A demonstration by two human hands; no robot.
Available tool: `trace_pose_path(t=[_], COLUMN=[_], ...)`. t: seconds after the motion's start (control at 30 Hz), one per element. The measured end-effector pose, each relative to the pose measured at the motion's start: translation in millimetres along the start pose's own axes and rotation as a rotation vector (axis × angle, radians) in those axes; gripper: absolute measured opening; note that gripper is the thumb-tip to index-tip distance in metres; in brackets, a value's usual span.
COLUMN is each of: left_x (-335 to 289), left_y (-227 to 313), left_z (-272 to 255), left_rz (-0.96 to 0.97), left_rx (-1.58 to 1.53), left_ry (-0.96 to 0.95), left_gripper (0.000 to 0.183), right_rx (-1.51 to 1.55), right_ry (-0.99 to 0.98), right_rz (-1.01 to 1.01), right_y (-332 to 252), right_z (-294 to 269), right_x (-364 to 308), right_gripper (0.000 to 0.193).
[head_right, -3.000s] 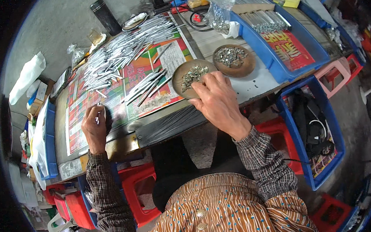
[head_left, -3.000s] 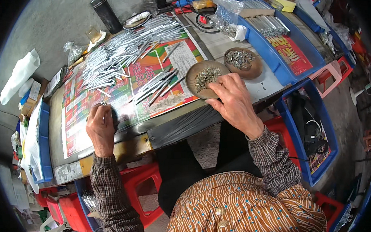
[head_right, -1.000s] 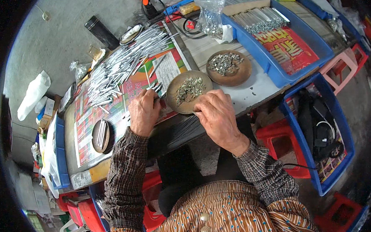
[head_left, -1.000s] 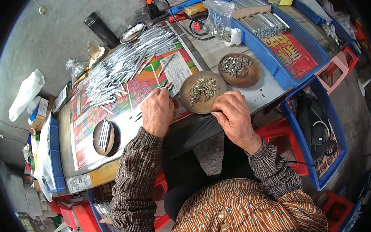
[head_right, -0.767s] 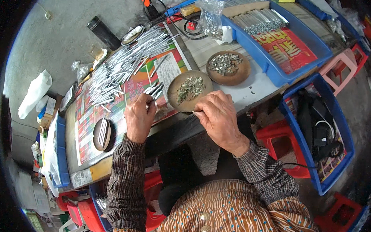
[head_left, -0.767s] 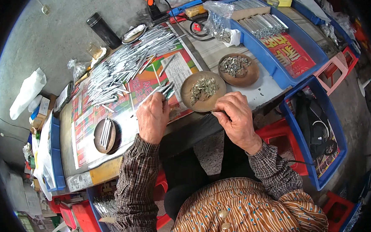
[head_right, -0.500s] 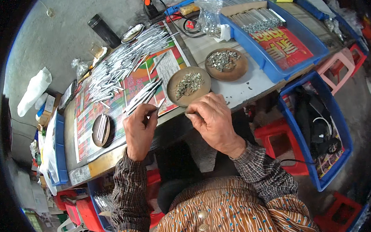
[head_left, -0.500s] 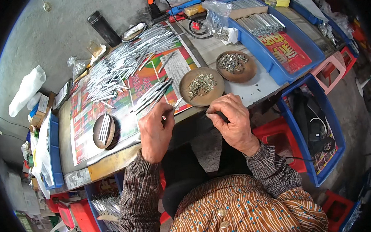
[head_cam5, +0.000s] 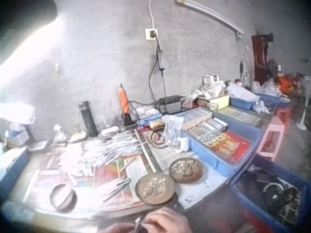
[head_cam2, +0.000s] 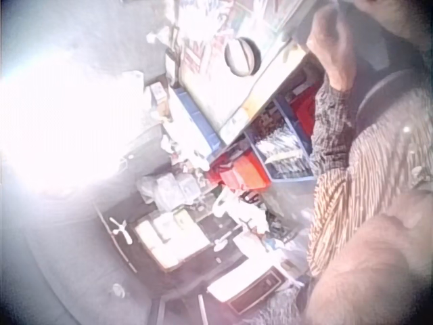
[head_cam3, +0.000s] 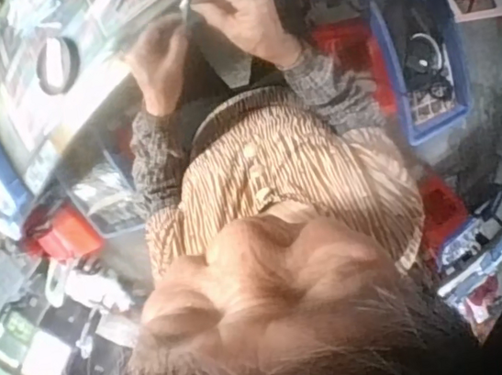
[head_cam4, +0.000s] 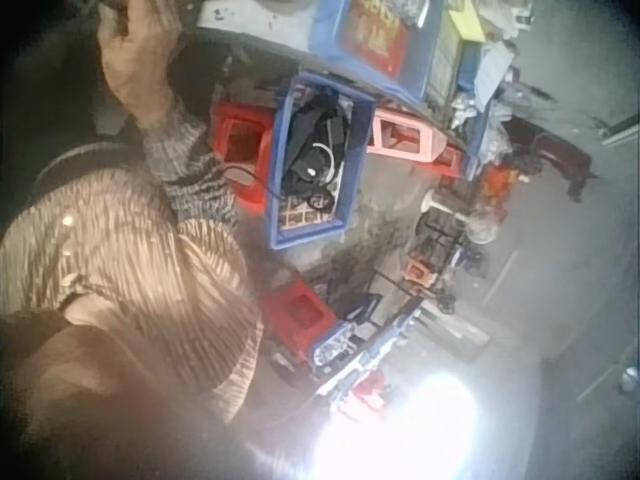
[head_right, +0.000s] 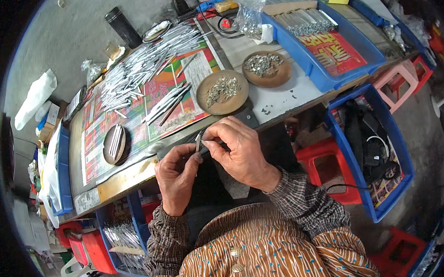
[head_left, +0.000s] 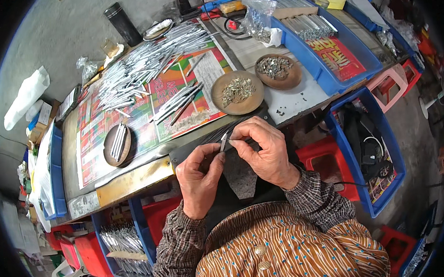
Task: The person assembles metal components by picking up small clips and attaching them onto thin metal rods by hand, placing the assembled rods into a small dish.
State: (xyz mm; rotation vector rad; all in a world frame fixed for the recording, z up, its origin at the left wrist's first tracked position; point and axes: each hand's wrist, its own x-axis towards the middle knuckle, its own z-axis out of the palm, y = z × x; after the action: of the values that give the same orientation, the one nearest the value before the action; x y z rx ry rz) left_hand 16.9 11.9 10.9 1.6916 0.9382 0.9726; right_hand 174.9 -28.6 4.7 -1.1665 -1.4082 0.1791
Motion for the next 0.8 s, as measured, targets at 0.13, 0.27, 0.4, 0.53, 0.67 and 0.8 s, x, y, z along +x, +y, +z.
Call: trace_pose_path(t=[0.13,0.27,0.4,0.53,0.67,0.8], left_x=[-7,-11,-11,-13,-15,-13], left_y=[3,-2,-1,-3,1,0], left_z=[1,2,4,5,5,8], left_rz=[-0.063,-0.031,-0.027,0.022,0.148,0.352], left_rx=[-0.027,0.002,-0.025,0.027,0.203,0.373], left_ry=[-0.009,0.008,0.023,0.046,0.062,0.14], left_gripper=[0.013,0.013,0.013,0.015,0.017,0.02], right_rx=[0.021,0.014,-0.004,-0.009,-0.034,-0.03], right_ry=[-0.017,-0.024,-0.039,-0.034,-0.021,-0.007], right_rz=[0.028,0.016,-0.013,-0.015,-0.046,-0.058], right_y=[-1,-1,-1,0,-1,0], right_z=[2,2,3,3,3,5], right_x=[-2,-3,-4,-5,-4,-5], right_gripper=[0.013,0.013,0.014,0.016,0.016,0.017])
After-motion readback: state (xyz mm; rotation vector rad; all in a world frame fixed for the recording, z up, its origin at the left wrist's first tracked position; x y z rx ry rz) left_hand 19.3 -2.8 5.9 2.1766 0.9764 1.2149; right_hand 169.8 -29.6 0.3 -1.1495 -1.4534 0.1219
